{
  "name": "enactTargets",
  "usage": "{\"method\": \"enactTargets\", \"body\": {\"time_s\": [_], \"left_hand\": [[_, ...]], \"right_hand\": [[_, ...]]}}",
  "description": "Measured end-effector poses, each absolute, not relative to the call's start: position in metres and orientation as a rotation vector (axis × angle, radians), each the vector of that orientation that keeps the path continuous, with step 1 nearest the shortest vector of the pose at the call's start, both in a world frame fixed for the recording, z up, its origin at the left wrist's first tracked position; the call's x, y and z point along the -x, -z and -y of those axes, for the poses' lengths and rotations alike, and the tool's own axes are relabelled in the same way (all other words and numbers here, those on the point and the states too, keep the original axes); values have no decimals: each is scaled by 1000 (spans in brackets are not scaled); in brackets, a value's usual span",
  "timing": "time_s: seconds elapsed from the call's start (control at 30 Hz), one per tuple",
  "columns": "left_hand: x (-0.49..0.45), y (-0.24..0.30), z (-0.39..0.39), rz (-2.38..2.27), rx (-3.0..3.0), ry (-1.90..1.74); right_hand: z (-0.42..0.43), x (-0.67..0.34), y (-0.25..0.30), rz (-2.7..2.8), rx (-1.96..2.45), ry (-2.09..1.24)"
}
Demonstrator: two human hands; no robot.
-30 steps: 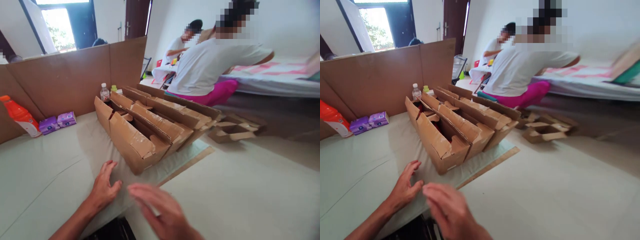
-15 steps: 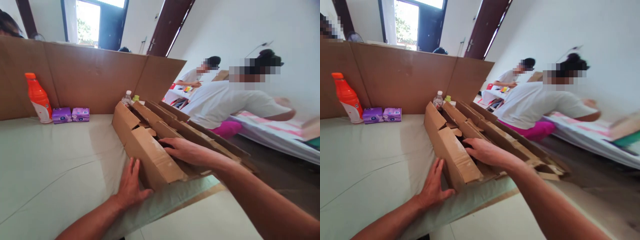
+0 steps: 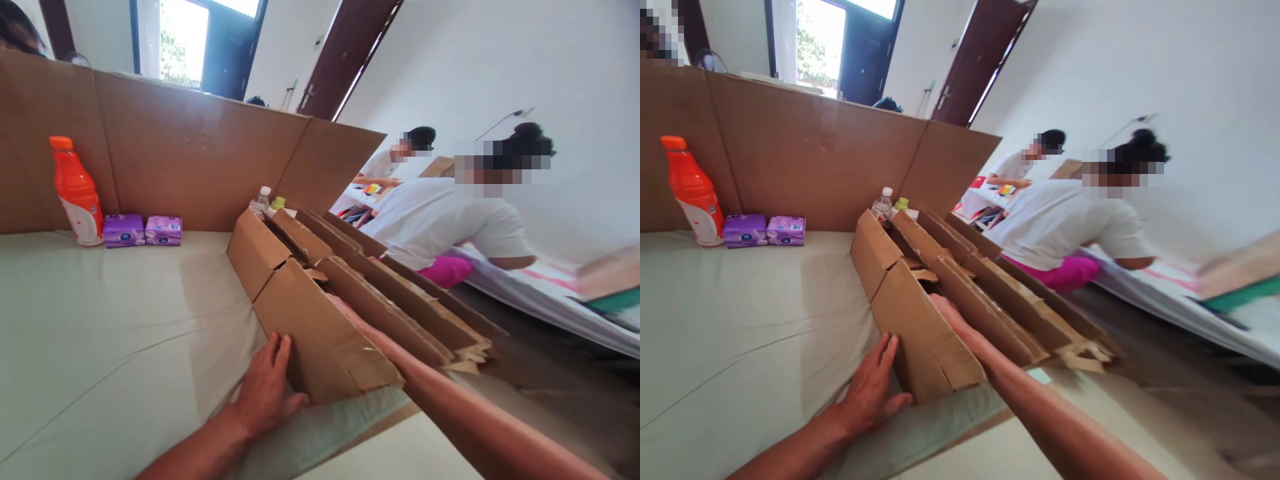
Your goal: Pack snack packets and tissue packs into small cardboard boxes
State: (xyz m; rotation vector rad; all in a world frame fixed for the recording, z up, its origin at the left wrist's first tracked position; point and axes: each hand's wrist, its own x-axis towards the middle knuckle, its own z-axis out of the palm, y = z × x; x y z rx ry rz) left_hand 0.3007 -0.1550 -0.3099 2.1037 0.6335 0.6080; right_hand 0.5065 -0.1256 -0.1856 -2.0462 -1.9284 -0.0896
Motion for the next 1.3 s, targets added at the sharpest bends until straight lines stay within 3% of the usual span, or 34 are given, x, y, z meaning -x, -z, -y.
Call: {"method": "enactTargets", "body": {"time_s": [0.17, 0.3, 0.4, 0.6, 0.77, 0.93, 1.17, 1.3], "left_hand": [[-302, 310, 149, -688, -2082, -588], [-300, 309, 149, -711, -2074, -600], [-299, 306, 151, -754, -2081, -612], [-268, 289, 137, -828, -2241, -572], [-176, 272, 88, -1146, -2338, -534], [-96, 271, 51, -1500, -2299, -571], [-90, 279, 47, -1502, -2297, -548], [-91, 281, 45, -1497, -2291, -542]], "right_hand": [[143, -497, 150, 1924, 2268, 127], [171, -490, 105, 1723, 2328, 568], [191, -476, 68, 1581, 2079, 816], [190, -420, 27, 1776, 1662, 627], [128, -353, 47, 2255, 1478, 314], [43, -263, 93, 2778, 1501, 283], [-87, -159, 124, 2981, 1354, 346], [-121, -134, 123, 2895, 1399, 384]]}}
